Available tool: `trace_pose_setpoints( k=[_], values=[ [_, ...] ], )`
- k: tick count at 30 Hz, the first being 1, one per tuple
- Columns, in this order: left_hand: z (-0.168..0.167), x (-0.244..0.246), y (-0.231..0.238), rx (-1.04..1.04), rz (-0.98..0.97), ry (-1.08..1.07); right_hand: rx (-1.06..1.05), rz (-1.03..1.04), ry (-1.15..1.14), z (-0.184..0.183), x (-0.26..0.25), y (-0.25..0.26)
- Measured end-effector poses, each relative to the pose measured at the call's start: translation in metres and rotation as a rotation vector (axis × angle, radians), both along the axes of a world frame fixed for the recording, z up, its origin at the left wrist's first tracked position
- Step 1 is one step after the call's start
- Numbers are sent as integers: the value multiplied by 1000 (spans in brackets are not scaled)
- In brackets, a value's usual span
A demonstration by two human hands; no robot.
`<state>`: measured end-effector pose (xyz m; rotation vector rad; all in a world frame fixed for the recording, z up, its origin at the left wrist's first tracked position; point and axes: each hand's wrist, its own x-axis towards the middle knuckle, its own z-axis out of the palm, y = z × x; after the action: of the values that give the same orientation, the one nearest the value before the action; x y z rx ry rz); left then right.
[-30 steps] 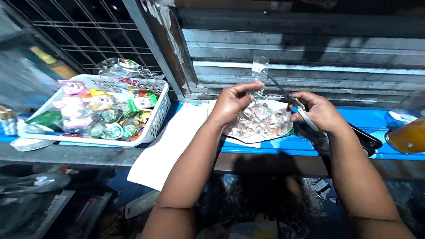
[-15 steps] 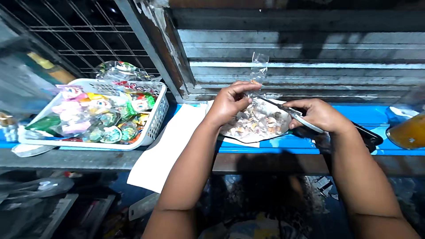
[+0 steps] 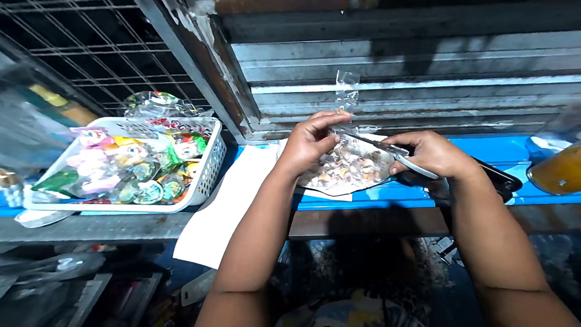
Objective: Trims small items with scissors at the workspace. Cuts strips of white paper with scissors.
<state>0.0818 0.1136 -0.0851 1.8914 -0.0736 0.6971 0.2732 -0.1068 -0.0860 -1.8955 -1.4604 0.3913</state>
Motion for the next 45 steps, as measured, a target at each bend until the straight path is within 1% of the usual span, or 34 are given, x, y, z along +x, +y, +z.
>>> trace_pose_setpoints(
  k=[7, 15, 26, 36, 43, 45],
  values=[
    [-4, 2, -4, 14, -30, 17, 7, -4, 7, -1, -4, 3],
    [-2, 1, -5, 29, -20, 20, 31, -4, -46, -3, -5, 4],
    [-1, 1, -5, 31, -16, 11, 47, -25, -46, -4, -5, 4],
    [-1, 1, -5, 16, -24, 45, 26, -34, -80, -1, -7, 4],
    [-1, 2, -4, 23, -43, 77, -12, 17, -64, -2, -4, 4],
    [0, 2, -2, -22, -57, 84, 15, 48, -46, -3, 3, 1]
  ],
)
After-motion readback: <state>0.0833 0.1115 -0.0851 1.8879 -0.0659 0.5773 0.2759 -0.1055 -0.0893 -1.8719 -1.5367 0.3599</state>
